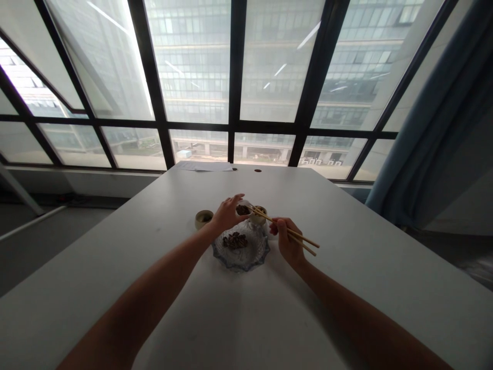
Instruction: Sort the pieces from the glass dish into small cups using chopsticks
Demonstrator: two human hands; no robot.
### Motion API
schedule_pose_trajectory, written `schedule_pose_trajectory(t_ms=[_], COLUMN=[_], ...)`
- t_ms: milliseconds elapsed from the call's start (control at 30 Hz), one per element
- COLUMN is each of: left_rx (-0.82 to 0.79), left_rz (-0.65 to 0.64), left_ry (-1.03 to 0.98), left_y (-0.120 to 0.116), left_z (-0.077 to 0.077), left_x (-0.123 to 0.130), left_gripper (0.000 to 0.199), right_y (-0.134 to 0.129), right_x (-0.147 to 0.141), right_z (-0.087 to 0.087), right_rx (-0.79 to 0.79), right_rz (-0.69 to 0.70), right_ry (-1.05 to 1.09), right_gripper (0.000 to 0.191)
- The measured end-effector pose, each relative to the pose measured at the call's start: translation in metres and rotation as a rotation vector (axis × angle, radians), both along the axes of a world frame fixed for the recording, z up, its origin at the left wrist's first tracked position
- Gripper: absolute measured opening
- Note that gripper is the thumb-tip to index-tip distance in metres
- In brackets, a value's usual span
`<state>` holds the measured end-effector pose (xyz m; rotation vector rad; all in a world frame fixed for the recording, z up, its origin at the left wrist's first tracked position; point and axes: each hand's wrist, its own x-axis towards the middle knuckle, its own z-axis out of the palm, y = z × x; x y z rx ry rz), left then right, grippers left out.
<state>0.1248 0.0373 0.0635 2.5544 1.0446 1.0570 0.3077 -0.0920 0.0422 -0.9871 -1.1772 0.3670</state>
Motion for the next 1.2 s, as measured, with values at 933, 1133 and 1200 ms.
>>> schedule_pose_trajectory(t_ms=[933, 1133, 1200], left_rx=[0.023, -0.074, -0.086], left_rz=[0.317, 0.306, 0.290], left_ry=[-0.122, -0.163, -0.160], left_y=[-0.017, -0.017, -0.017], left_z=[-0.043, -0.056, -0.058], left_x=[-0.122, -0.116, -0.116], left_gripper=[0.057, 0.067, 0.069], right_y=[-0.013, -0.009, -0.008], right_x=[-0.003, -0.003, -0.002], right_z=[-0.002, -0.005, -0.004], right_rx=[-0.097, -0.146, -0.161], right_rz=[0.121, 0.036, 0.024], right_ry=[-0.204, -0.089, -0.059], right_gripper=[0.048, 0.060, 0.062])
